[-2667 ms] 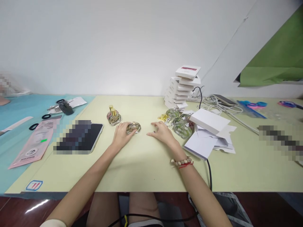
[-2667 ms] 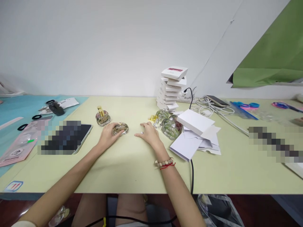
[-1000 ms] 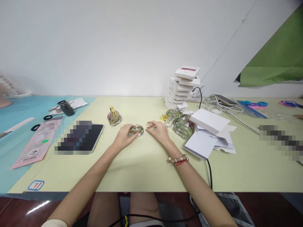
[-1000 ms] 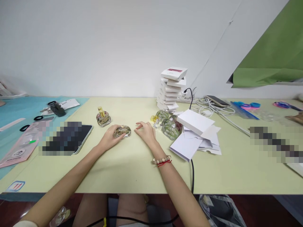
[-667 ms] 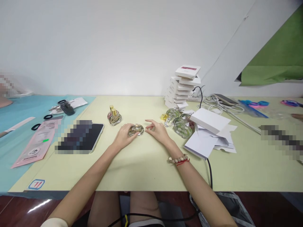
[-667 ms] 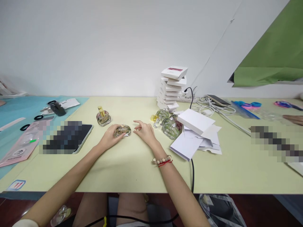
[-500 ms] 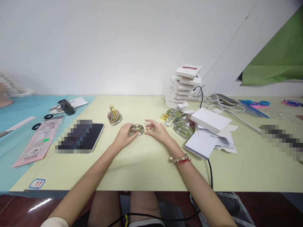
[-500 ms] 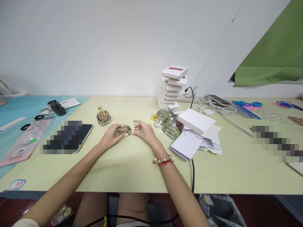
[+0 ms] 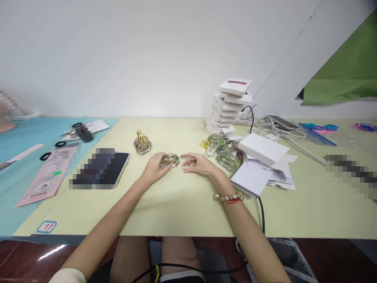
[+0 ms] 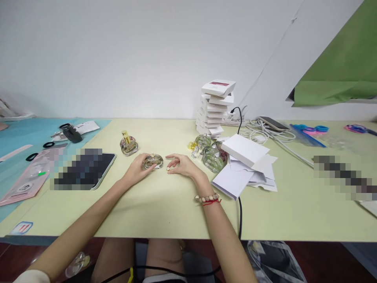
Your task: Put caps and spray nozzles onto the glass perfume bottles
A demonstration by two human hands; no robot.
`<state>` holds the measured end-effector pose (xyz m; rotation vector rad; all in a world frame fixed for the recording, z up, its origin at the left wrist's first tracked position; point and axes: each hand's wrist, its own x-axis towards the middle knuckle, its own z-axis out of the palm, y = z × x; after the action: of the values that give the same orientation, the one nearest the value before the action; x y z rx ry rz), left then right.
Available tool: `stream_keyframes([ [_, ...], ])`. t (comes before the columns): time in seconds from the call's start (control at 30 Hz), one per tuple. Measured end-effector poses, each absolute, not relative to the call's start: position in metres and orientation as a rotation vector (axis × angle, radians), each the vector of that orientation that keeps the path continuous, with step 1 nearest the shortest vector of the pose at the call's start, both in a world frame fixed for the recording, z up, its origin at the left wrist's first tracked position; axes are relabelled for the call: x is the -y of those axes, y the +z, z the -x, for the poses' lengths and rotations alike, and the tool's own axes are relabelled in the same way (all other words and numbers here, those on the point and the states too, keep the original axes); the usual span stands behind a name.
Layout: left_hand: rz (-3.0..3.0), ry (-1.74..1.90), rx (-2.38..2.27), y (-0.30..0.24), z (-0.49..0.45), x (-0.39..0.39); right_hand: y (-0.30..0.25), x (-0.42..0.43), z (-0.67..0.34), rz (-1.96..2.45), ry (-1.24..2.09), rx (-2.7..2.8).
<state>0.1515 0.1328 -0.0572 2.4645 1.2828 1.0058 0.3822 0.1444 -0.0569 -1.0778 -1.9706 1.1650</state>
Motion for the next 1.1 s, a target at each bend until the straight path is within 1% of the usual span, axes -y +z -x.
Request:
stream_keyframes([
  [0.1, -2.466, 1.0, -1.278, -0.057, -0.152, -0.133, -0.055, -0.144, -0.384, 1.083, 1.239, 1.979],
  [0.17, -2.46, 0.995, -1.277, -0.057, -0.152, -0.133, -0.055, -0.144, -0.383, 1.098, 1.225, 2.0],
  [0.33, -2.448, 0.999, -1.25, -0.055, -0.152, -0.131, -0.058, -0.145, -0.376, 1.12, 1.107, 2.052],
  [0.47, -2.488, 0.922, -1.153, -0.054, -0.156, -0.126, -0.053, -0.143, -0.378, 1.126, 0.97, 2.043],
  [0.63, -2.485, 0.894, -1.084, -0.052, -0.163, -0.122, -0.035, -0.138, -0.378, 1.117, 0.8, 1.765],
  [0.73, -2.482, 0.895, -1.079, -0.053, -0.164, -0.122, -0.028, -0.134, -0.369, 0.964, 0.888, 1.629],
  [0.83, -2.488, 0.89, -1.085, -0.054, -0.163, -0.123, -0.028, -0.132, -0.36, 0.848, 0.98, 1.626],
  [1.1, -2.482, 0.88, -1.065, -0.054, -0.164, -0.123, -0.027, -0.128, -0.355, 0.814, 0.97, 1.721],
])
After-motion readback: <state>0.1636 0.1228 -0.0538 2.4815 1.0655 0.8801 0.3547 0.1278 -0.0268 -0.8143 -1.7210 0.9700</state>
